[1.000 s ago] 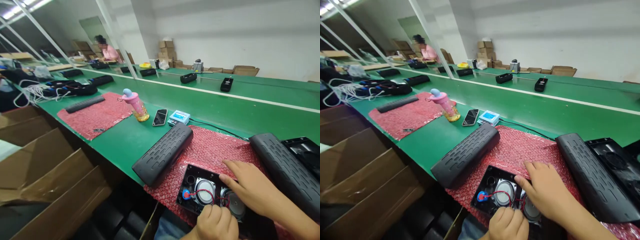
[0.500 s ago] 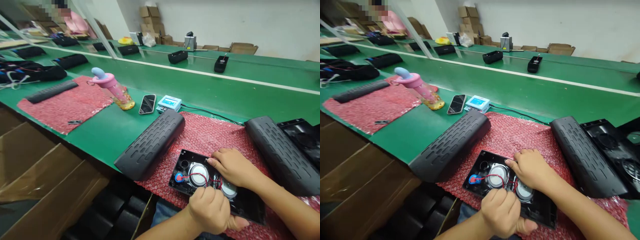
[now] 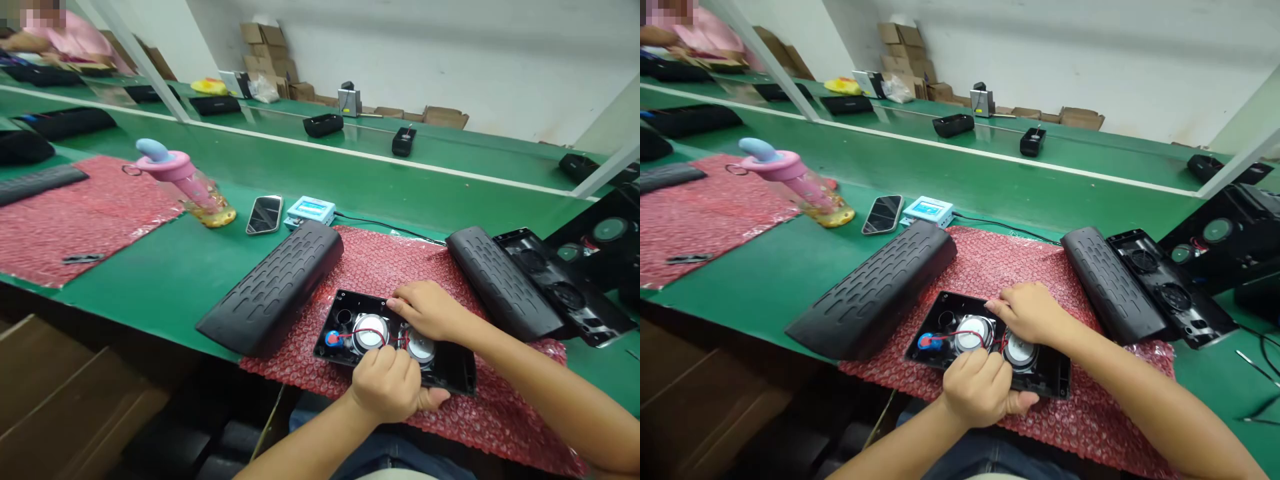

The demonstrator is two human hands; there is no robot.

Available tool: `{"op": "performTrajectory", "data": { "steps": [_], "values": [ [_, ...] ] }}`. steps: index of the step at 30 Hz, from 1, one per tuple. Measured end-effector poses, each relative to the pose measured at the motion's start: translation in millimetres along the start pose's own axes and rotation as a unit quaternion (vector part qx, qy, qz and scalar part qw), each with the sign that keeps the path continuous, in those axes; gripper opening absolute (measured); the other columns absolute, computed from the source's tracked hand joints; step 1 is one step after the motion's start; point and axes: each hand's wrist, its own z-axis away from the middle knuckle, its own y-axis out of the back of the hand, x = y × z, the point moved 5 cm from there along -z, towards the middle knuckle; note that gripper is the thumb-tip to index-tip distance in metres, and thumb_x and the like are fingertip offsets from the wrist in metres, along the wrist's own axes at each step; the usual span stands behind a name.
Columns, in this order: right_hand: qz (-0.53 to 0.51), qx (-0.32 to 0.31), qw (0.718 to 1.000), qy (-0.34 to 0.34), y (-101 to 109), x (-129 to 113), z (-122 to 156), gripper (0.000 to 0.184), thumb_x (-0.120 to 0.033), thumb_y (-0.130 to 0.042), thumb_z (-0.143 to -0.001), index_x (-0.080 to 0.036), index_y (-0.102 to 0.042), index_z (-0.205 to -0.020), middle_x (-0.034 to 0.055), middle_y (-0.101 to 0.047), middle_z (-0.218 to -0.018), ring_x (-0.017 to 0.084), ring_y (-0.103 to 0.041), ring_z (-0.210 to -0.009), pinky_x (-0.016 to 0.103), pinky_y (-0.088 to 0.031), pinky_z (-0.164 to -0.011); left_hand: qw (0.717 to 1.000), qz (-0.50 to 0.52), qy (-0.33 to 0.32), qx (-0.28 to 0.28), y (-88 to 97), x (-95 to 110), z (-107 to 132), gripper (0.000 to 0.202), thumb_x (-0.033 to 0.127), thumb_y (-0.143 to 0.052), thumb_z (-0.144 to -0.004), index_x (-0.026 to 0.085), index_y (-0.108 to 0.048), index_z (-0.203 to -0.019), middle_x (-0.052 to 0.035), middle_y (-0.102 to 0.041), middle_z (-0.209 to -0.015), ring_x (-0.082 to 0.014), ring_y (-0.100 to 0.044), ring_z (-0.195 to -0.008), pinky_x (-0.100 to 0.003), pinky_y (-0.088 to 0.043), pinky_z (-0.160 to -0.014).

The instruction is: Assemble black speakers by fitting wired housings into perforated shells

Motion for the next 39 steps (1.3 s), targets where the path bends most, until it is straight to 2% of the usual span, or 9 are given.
{"op": "performTrajectory", "data": {
  "steps": [6, 11, 14, 18, 24, 28, 31, 35, 39],
  "values": [
    [0.049, 0.114, 0.980, -0.155, 60, 73, 39, 0.040, -0.042, -0.031, -0.093, -0.020, -0.058, -0.113, 0.0068, -0.060, -0.117, 0.019, -0.056, -0.105, 0.029, -0.041, -0.086, 1.000, -0.008, -0.010, 0.020, 0.4, 0, 1, 0.064, 0.053, -0.020, -0.093, 0.020, -0.043, -0.043, -0.0012, -0.038, -0.042, -0.0149, -0.032, -0.046, -0.034, -0.015, -0.052],
    [0.140, 0.134, 0.896, -0.399, 95, 175, 95, 0.050, -0.043, -0.033, -0.091, -0.006, -0.057, -0.115, 0.0289, -0.056, -0.109, 0.033, -0.059, -0.096, 0.042, -0.042, -0.070, 1.000, -0.016, -0.009, 0.025, -2.5, 0, 3, 0.064, 0.055, -0.021, -0.092, 0.020, -0.045, -0.045, -0.0017, -0.040, -0.044, -0.0159, -0.036, -0.048, -0.034, -0.018, -0.052],
    [0.173, 0.122, 0.851, -0.481, 92, 209, 117, 0.038, -0.041, -0.044, -0.090, -0.010, -0.059, -0.105, 0.0180, -0.059, -0.099, 0.020, -0.060, -0.081, 0.033, -0.046, -0.065, 0.999, -0.021, -0.017, 0.036, -3.4, -1, 3, 0.063, 0.054, -0.023, -0.092, 0.020, -0.046, -0.045, -0.0020, -0.042, -0.044, -0.0160, -0.037, -0.048, -0.034, -0.018, -0.052],
    [0.186, 0.110, 0.858, -0.466, 81, 223, 118, 0.029, -0.042, -0.046, -0.091, -0.018, -0.057, -0.102, 0.0061, -0.059, -0.096, 0.011, -0.056, -0.078, 0.026, -0.048, -0.068, 0.998, -0.025, -0.023, 0.052, -4.1, 0, 2, 0.064, 0.054, -0.021, -0.092, 0.020, -0.045, -0.043, -0.0023, -0.042, -0.043, -0.0160, -0.037, -0.047, -0.034, -0.018, -0.052],
    [0.167, 0.102, 0.876, -0.441, 90, 215, 111, 0.023, -0.035, -0.049, -0.089, -0.016, -0.060, -0.098, 0.0061, -0.060, -0.091, 0.012, -0.058, -0.077, 0.026, -0.046, -0.065, 0.998, -0.034, -0.013, 0.054, -6.1, -1, 3, 0.065, 0.056, -0.020, -0.091, 0.019, -0.045, -0.044, -0.0021, -0.042, -0.044, -0.0148, -0.039, -0.047, -0.033, -0.017, -0.052],
    [0.181, 0.172, 0.851, -0.463, 128, 192, 114, 0.025, -0.024, -0.049, -0.082, -0.008, -0.064, -0.096, 0.0242, -0.061, -0.096, 0.027, -0.061, -0.082, 0.035, -0.035, -0.056, 0.998, -0.031, -0.018, 0.051, -9.7, -1, 3, 0.065, 0.058, -0.023, -0.089, 0.019, -0.046, -0.043, -0.0022, -0.042, -0.044, -0.0146, -0.039, -0.047, -0.033, -0.017, -0.051],
    [0.194, 0.251, 0.837, -0.445, 157, 165, 115, 0.035, -0.024, -0.044, -0.083, -0.008, -0.058, -0.111, 0.0266, -0.059, -0.105, 0.031, -0.059, -0.092, 0.038, -0.033, -0.061, 0.999, -0.029, -0.011, 0.040, -10.0, 0, 4, 0.062, 0.059, -0.028, -0.087, 0.019, -0.047, -0.043, -0.0024, -0.042, -0.045, -0.0148, -0.039, -0.048, -0.033, -0.020, -0.050],
    [0.133, 0.444, 0.834, -0.301, 172, 104, 112, 0.032, -0.026, -0.045, -0.085, -0.014, -0.055, -0.113, 0.0154, -0.063, -0.098, 0.022, -0.058, -0.088, 0.035, -0.036, -0.071, 0.998, 0.009, 0.040, -0.040, 4.7, -3, 0, 0.046, 0.056, -0.052, -0.078, 0.018, -0.057, -0.052, -0.0025, -0.050, -0.053, -0.0159, -0.046, -0.055, -0.032, -0.031, -0.053],
    [-0.054, 0.545, 0.822, -0.154, 148, 37, 97, 0.019, -0.022, -0.049, -0.079, -0.015, -0.055, -0.096, 0.0075, -0.060, -0.089, 0.013, -0.055, -0.070, 0.027, -0.041, -0.066, 0.982, 0.075, 0.167, -0.053, 47.0, -31, -11, 0.048, 0.056, -0.056, -0.077, 0.020, -0.064, -0.107, -0.0107, -0.063, -0.103, -0.0258, -0.058, -0.093, -0.041, -0.044, -0.082]
  ]
}}
